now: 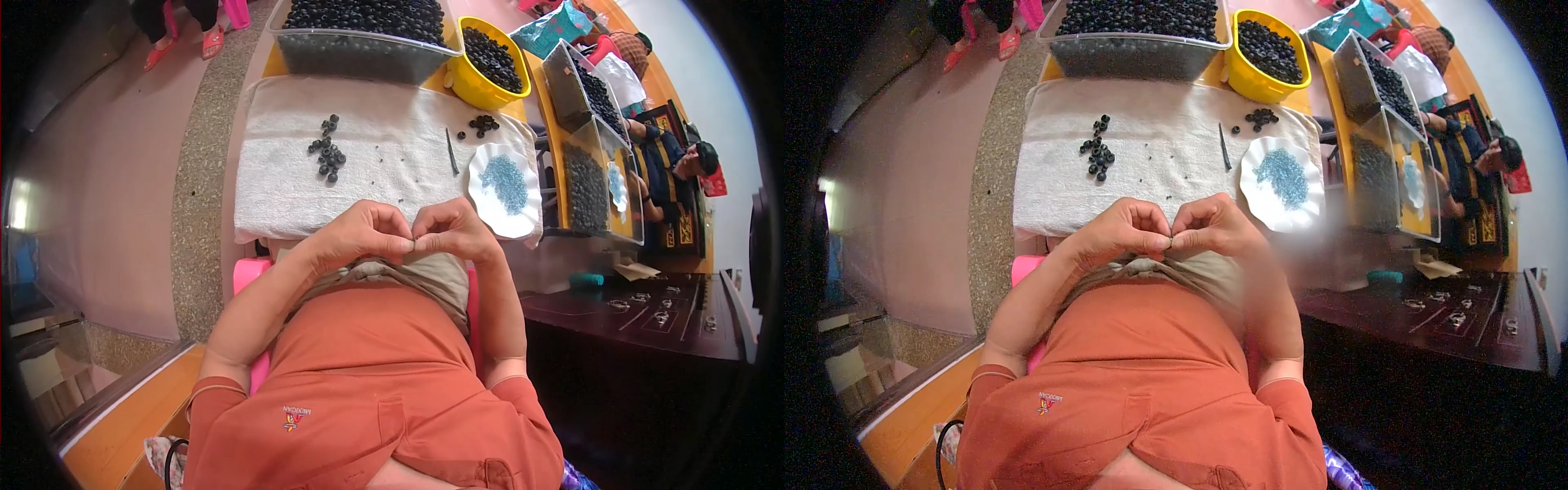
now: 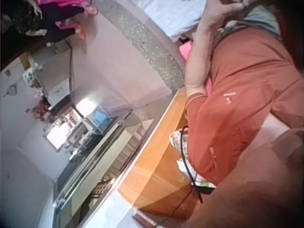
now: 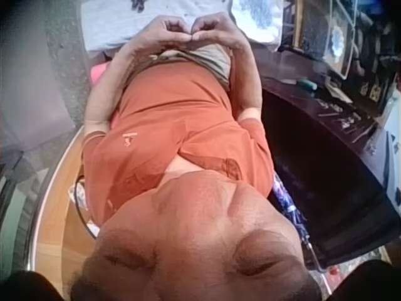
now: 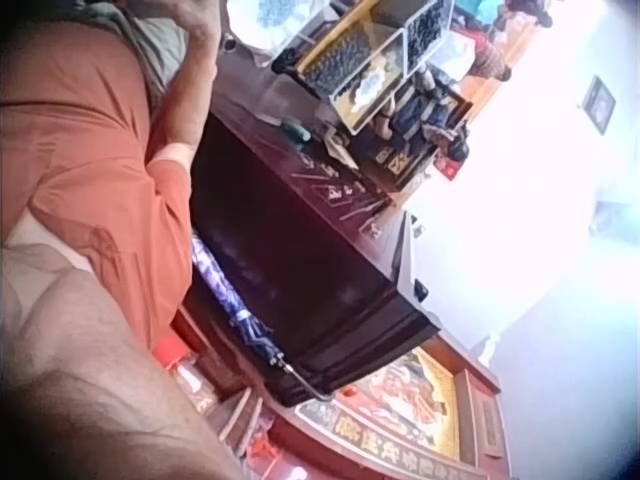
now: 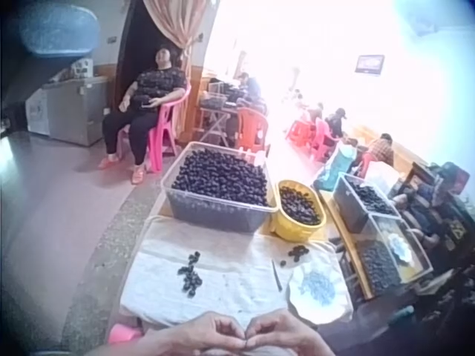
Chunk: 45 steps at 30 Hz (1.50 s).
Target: The person is manually picking small black beads and assembling them into circular bases on a white towel before placing them in a plate.
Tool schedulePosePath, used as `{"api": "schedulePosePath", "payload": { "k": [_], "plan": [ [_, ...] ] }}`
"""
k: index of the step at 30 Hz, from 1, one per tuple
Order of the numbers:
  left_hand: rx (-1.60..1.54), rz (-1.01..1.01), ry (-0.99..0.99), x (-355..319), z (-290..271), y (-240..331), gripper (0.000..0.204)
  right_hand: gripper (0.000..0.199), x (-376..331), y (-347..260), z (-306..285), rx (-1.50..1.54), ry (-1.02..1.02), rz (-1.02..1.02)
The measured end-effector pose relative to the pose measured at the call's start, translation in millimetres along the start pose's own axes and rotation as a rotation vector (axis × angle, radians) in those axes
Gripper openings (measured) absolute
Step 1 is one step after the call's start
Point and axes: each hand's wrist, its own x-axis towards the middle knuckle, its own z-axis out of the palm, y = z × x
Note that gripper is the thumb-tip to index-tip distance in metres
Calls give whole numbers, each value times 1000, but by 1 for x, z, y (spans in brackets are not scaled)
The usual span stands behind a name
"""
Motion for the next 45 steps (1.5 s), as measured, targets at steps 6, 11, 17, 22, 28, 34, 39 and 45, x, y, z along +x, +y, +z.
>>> {"api": "schedulePosePath", "payload": {
  "k": [6, 11, 17, 22, 28, 34, 39, 45],
  "plan": [
    [-107, -4, 46, 0, 1, -2, 14, 14, 1, 7, 1, -102, 28, -98],
    [-167, 46, 154, 1, -2, -4, 15, 11, 6, 7, 9, -212, 133, -202],
    [-249, 194, 252, 8, -6, -8, 10, 13, 13, 10, 37, -612, 469, -544],
    [-225, 191, 245, 8, -9, -10, 11, 13, 12, 7, 37, -613, 458, -506],
    [-187, 176, 145, 6, -6, -9, 13, 14, 6, 15, 20, 52, 229, -231],
    [-148, 92, 134, 1, -1, -4, 15, 17, 2, 12, 10, 99, 128, -90],
    [-181, 88, 131, 2, -1, -6, 13, 15, 3, 17, 14, -9, 163, -214],
    [-258, 142, 239, 6, -5, -6, 11, 21, 10, 13, 51, -627, 507, -582]
  ]
}}
